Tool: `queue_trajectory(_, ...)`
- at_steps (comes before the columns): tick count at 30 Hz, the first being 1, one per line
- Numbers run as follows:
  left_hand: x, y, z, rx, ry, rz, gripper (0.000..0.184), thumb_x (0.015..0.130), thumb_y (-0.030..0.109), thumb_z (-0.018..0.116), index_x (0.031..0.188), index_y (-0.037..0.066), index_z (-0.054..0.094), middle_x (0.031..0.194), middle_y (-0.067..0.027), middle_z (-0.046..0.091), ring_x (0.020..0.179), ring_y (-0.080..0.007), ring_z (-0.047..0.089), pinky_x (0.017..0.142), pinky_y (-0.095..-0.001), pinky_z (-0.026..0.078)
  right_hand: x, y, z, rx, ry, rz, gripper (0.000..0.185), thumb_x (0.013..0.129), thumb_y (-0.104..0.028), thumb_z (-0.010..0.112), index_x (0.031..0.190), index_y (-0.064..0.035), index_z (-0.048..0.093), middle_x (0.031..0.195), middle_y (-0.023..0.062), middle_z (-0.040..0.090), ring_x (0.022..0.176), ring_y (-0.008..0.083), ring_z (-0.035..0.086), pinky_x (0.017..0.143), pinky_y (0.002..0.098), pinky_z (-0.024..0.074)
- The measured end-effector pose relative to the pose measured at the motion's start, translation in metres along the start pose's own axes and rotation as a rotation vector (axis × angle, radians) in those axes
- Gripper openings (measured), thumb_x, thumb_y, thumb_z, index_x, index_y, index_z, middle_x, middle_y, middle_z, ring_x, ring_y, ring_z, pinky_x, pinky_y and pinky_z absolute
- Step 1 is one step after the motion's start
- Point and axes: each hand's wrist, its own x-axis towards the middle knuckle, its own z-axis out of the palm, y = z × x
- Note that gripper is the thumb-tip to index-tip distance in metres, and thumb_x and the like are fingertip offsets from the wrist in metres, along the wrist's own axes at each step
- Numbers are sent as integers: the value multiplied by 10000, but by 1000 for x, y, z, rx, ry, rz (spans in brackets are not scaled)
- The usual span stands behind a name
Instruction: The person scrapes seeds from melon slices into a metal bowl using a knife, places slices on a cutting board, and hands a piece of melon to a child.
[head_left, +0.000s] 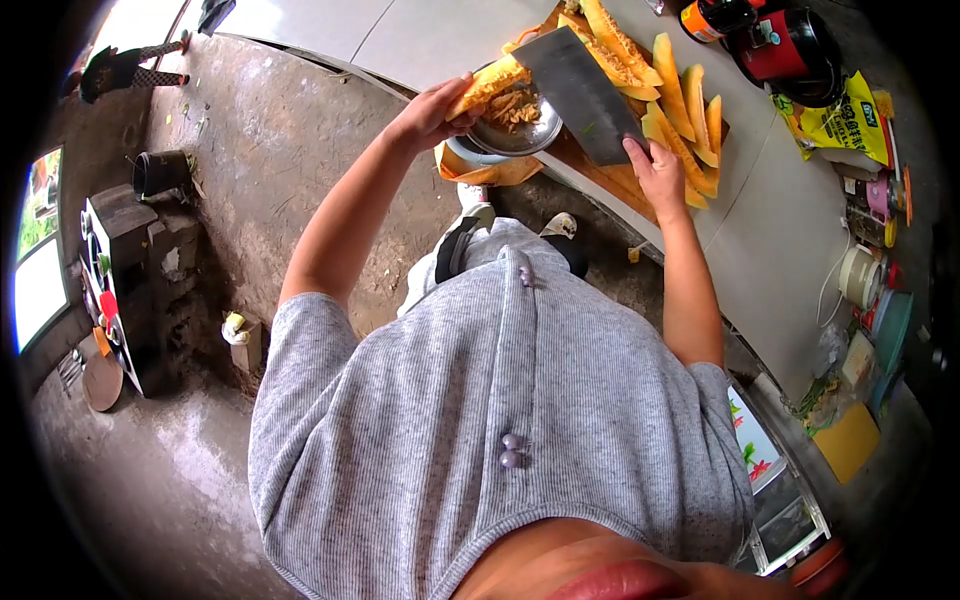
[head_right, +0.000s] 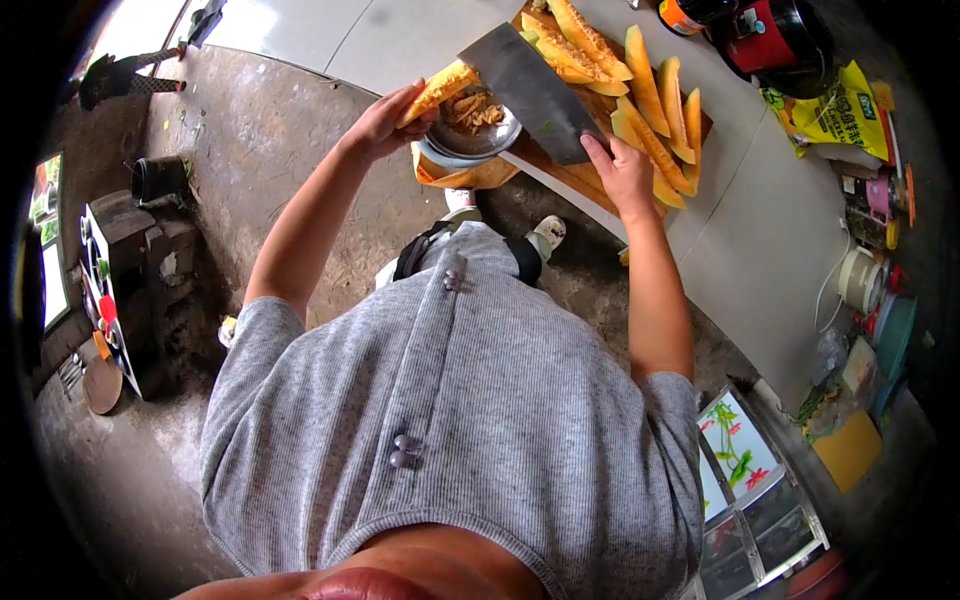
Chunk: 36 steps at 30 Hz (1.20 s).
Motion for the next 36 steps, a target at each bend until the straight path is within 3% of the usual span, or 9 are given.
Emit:
queue_trajectory(2, 1, -1, 0, 2, 21, 11, 323, 953, 403, 398, 916, 96, 495, 701, 16, 473, 521, -59, 336, 475, -202, 283, -3, -6, -1, -153, -13, -9, 281, 829, -352, 631, 882, -80, 673, 758, 133, 651, 698, 277, 640, 604, 324, 478)
queue_trajectory(14, 7, 0, 12, -3, 75, 45, 313, 946, 371, 431, 973, 68, 502, 686, -7, 488, 501, -63, 373, 418, -192, 274, -16, 8, 5, -167, 77, -125, 289, 824, -365, 630, 812, -79, 669, 688, 142, 621, 631, 304, 614, 536, 345, 453)
queue_trajectory(21, 4, 5, 26, 72, 171, 55, 320, 945, 390, 433, 935, 78, 505, 666, 25, 476, 505, -51, 349, 462, -195, 274, -7, 1, 2, -113, 75, -17, 279, 825, -347, 634, 843, -71, 669, 713, 140, 635, 658, 292, 632, 550, 336, 461)
queue_trajectory(33, 9, 5, 28, 109, 234, 92, 323, 938, 393, 446, 1011, 88, 523, 710, 19, 493, 558, -50, 404, 492, -188, 318, -18, 2, 4, -195, 50, -190, 303, 816, -379, 635, 757, -82, 647, 642, 146, 597, 594, 321, 598, 505, 368, 444)
queue_trajectory(36, 8, 2, 24, 200, 248, 153, 341, 936, 396, 450, 1047, 83, 530, 730, 27, 488, 572, -47, 414, 499, -183, 327, -17, -11, 1, -185, 151, -150, 313, 813, -396, 631, 746, -91, 647, 644, 137, 602, 586, 318, 593, 500, 368, 442)
